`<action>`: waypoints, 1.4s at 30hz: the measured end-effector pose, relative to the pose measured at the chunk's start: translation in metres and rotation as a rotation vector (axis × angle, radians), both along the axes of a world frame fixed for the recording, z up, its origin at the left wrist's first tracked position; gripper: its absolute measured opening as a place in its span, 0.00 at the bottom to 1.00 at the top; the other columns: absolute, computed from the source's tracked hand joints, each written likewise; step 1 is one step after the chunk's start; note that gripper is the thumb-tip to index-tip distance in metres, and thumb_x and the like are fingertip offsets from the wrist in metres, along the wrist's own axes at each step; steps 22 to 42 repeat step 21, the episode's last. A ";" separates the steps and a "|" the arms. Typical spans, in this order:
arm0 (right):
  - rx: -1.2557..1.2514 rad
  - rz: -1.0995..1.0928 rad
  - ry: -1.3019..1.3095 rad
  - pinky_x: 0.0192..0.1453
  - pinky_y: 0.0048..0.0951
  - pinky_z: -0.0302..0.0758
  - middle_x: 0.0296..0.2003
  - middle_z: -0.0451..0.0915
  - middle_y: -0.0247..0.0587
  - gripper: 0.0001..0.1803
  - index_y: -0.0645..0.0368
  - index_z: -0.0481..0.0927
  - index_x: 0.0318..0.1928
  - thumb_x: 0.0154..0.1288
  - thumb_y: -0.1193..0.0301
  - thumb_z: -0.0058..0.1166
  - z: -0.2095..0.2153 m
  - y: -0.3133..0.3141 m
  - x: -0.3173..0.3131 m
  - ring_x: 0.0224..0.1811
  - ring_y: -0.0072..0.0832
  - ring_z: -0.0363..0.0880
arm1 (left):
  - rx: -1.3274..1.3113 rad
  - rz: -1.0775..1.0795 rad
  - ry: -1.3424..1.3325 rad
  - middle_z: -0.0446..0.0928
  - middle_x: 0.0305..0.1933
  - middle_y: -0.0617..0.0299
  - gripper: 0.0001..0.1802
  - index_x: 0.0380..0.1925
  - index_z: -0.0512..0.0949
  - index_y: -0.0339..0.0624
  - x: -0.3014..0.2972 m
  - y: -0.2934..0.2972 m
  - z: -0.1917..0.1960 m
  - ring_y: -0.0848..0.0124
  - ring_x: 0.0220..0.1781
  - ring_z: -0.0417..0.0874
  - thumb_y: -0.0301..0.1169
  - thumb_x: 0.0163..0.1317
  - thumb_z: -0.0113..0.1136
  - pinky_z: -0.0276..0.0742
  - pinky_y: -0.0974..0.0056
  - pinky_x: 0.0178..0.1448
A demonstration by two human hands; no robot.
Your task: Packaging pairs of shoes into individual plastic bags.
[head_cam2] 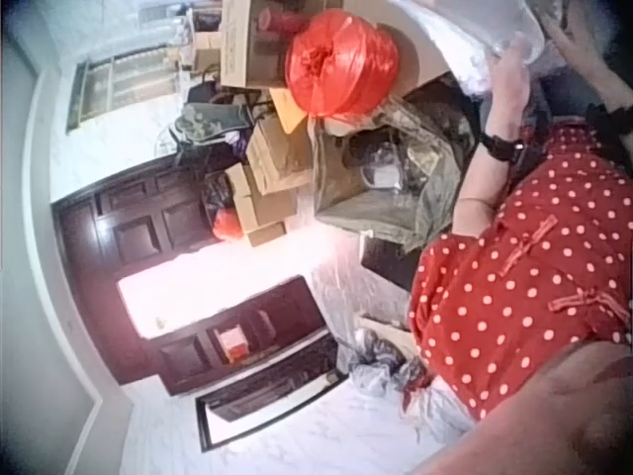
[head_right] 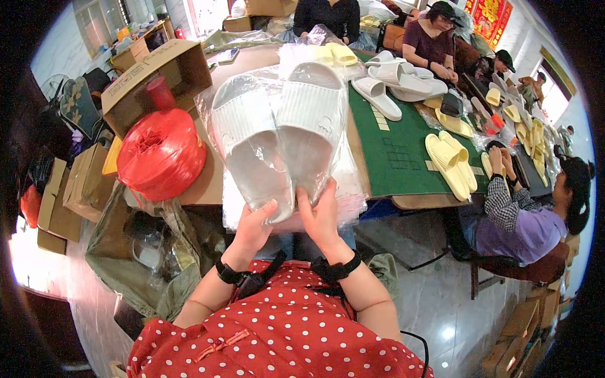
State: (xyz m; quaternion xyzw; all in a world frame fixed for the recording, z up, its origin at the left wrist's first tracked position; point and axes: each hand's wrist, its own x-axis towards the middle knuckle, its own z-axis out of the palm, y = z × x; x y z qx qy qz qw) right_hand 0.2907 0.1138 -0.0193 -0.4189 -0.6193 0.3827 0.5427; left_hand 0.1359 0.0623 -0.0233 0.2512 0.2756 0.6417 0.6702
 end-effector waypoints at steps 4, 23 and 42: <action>0.102 0.157 -0.141 0.67 0.40 0.68 0.61 0.72 0.58 0.36 0.70 0.61 0.68 0.65 0.69 0.63 -0.009 0.002 0.009 0.64 0.43 0.72 | 0.073 0.282 0.125 0.78 0.60 0.59 0.27 0.65 0.70 0.38 -0.012 -0.014 0.003 0.67 0.61 0.78 0.24 0.66 0.63 0.73 0.59 0.66; 0.333 -0.063 -0.663 0.70 0.47 0.64 0.59 0.76 0.52 0.29 0.59 0.77 0.61 0.65 0.58 0.65 -0.044 0.044 0.040 0.65 0.47 0.70 | -0.379 1.655 0.870 0.65 0.74 0.54 0.43 0.74 0.54 0.35 -0.276 -0.182 -0.139 0.61 0.74 0.67 0.23 0.63 0.66 0.57 0.54 0.78; 0.333 -0.063 -0.663 0.70 0.47 0.64 0.59 0.76 0.52 0.29 0.59 0.77 0.61 0.65 0.58 0.65 -0.044 0.044 0.040 0.65 0.47 0.70 | -0.379 1.655 0.870 0.65 0.74 0.54 0.43 0.74 0.54 0.35 -0.276 -0.182 -0.139 0.61 0.74 0.67 0.23 0.63 0.66 0.57 0.54 0.78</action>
